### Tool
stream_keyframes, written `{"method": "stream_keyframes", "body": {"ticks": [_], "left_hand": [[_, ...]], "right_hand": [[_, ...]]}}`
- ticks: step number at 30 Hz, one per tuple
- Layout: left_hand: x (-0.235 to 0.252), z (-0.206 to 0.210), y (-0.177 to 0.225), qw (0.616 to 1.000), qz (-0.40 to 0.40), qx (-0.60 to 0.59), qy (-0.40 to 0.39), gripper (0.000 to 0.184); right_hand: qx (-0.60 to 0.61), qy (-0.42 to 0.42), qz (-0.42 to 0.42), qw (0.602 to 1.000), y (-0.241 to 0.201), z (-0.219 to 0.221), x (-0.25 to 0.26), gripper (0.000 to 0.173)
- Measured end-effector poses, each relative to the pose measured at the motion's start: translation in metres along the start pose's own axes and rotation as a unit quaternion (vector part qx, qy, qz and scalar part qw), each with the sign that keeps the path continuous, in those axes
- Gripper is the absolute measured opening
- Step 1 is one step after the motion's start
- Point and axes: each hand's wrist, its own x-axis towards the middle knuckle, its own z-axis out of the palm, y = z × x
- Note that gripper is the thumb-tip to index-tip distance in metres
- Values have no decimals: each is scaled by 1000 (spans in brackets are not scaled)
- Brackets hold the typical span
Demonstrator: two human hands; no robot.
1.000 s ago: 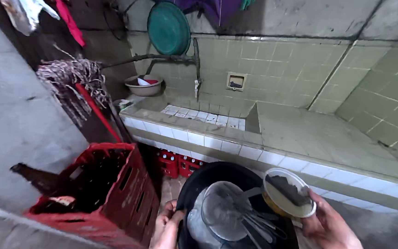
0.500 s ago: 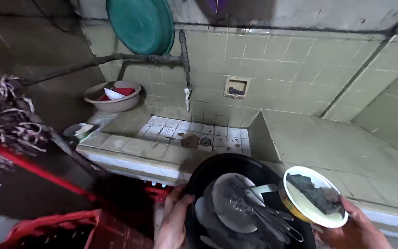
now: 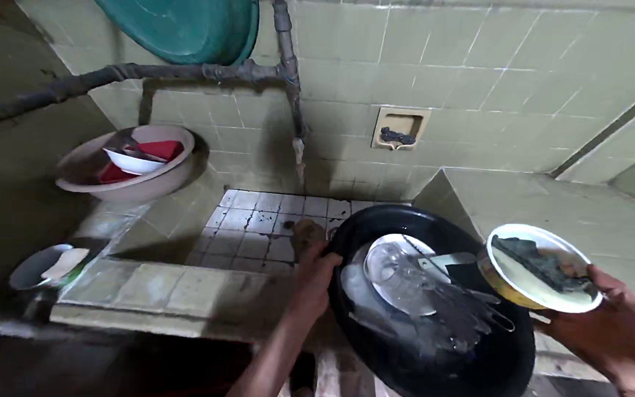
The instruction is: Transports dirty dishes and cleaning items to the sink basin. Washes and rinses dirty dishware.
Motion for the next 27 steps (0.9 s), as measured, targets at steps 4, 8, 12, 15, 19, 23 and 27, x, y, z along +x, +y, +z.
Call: {"method": "stream_keyframes", "body": {"ticks": [4,8,12,15,19,23,27], "left_hand": [[82,-17,14,999,0,16,-42,27],[148,-31,23,997,-23,48,-52,31],[202,-57,7,994,-13,85,-62,30],[238,-79,-14,992,-30,114,-52,33],[275,-109,-43,984,-72,155,-46,33],[303,-135,-66,973,-91,210,-18,29],[315,-153,-79,959,-106,262,-8,33]], "right_hand": [[33,-7,-24,999,0,53,40,52],[57,41,-57,996,13,115,82,41],[18,57,-31,998,40,155,121,41],[-3,60,23,998,67,176,153,46],[-33,47,81,995,126,185,198,53],[-38,40,114,992,179,199,224,58],[-47,47,149,987,206,213,238,59]]}}
